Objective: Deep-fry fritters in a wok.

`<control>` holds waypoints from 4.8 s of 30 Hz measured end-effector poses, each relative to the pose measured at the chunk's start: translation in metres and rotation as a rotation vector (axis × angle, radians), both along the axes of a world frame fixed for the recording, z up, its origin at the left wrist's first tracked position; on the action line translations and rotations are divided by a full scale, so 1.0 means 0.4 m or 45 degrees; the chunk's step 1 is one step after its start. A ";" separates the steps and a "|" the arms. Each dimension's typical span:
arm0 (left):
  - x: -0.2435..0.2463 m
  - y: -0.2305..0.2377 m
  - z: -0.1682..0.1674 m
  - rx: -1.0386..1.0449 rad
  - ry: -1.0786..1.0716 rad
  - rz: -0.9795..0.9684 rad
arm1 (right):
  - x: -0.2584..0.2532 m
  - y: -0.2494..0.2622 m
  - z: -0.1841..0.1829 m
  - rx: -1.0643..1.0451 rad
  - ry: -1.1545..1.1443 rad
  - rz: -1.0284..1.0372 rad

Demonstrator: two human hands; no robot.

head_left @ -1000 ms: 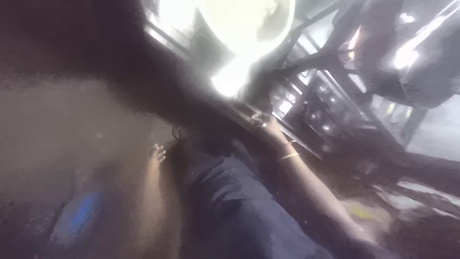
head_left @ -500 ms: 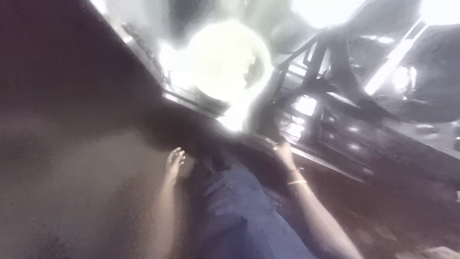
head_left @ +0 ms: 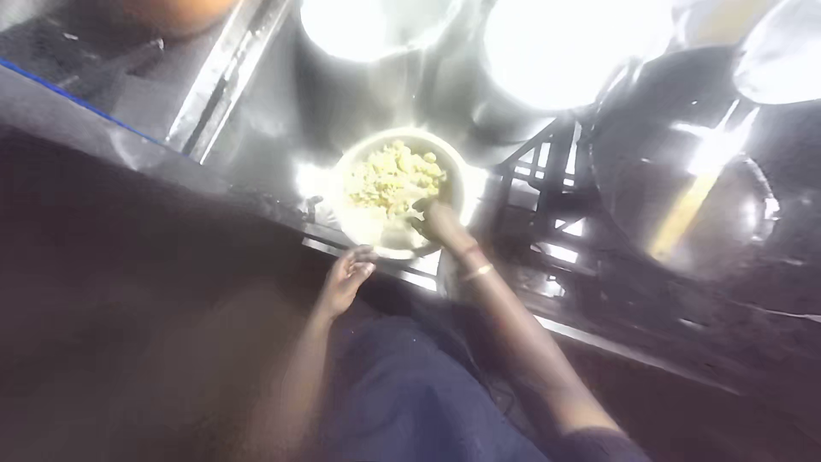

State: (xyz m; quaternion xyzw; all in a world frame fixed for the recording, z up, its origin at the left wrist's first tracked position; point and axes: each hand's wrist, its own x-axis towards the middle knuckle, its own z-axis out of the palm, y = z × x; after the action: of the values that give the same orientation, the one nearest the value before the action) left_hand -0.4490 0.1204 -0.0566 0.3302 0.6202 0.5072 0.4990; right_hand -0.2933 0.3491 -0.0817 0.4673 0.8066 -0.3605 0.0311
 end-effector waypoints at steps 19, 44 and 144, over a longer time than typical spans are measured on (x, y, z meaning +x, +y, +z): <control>-0.335 0.301 -0.019 -0.252 -0.184 -0.612 | -0.051 -0.034 0.175 -0.121 -0.321 -0.625; -0.238 0.325 0.161 0.613 0.485 -0.607 | -0.086 -0.134 0.127 0.328 0.637 -0.669; -0.312 0.256 0.023 0.333 -0.562 0.242 | 0.461 -0.038 0.603 0.851 -0.039 -0.762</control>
State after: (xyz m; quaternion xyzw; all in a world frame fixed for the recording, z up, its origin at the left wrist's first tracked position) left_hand -0.5737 0.2226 -0.0474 0.2136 0.4538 0.6871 0.5256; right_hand -0.1090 0.3341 0.1594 0.6698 0.7075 -0.0663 -0.2156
